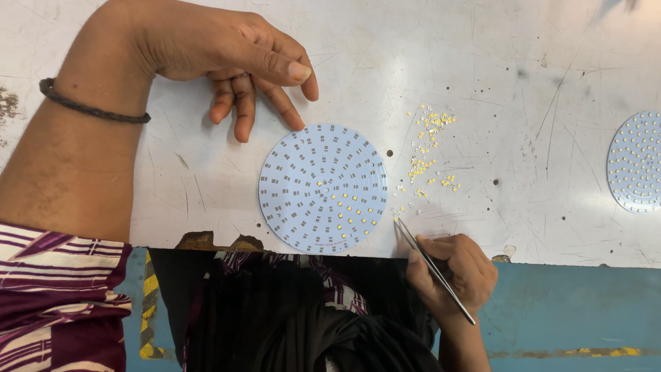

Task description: The person uses tweezers to pick up small yellow LED components from a pile on the table and places them one by one into empty slots on a circular LED board. The person continues this process throughout the clip, filling more slots on the board.

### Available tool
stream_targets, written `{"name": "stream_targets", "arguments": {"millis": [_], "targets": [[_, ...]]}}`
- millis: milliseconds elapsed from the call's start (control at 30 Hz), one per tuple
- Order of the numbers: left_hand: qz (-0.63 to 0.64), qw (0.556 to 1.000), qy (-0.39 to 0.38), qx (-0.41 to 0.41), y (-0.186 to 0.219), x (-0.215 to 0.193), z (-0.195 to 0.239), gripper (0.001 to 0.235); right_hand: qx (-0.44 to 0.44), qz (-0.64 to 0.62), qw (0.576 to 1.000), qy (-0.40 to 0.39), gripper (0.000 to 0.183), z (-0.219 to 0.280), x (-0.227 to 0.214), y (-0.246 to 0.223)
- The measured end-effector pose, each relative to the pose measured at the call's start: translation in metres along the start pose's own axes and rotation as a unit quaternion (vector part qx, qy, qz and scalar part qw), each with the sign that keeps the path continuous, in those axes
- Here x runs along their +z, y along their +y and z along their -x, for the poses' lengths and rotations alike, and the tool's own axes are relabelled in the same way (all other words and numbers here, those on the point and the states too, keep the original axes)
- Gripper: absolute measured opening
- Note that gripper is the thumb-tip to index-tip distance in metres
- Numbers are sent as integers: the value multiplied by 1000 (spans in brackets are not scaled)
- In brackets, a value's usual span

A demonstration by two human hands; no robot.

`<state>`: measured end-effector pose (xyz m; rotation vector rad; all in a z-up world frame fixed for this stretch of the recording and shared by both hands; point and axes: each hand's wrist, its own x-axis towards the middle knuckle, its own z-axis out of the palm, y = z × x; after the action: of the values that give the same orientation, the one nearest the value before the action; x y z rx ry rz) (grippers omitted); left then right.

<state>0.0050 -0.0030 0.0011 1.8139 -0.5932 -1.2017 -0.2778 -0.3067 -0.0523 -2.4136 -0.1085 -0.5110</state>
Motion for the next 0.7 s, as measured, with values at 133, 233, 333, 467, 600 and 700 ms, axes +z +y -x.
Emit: {"name": "stream_targets", "arguments": {"millis": [133, 233, 333, 467, 600, 700], "targets": [[-3, 1000, 0, -4, 0, 0, 1, 67, 15, -2, 1000, 4, 20, 1, -1, 0], [-7, 1000, 4, -9, -1, 0, 0, 68, 3, -6, 1000, -8, 22, 1, -1, 0], [-15, 1000, 12, -3, -2, 0, 0, 71, 5, 22, 1000, -11, 18, 1, 0, -4], [-8, 1000, 9, 17, -4, 0, 1, 74, -16, 4, 1000, -6, 20, 6, 9, -19], [-18, 999, 32, 12, -3, 2, 3, 73, -50, -15, 998, -22, 18, 10, 25, -36], [-15, 999, 37, 11, -1, 3, 3, 73, -50, -10, 998, -26, 16, 6, 27, -40]]}}
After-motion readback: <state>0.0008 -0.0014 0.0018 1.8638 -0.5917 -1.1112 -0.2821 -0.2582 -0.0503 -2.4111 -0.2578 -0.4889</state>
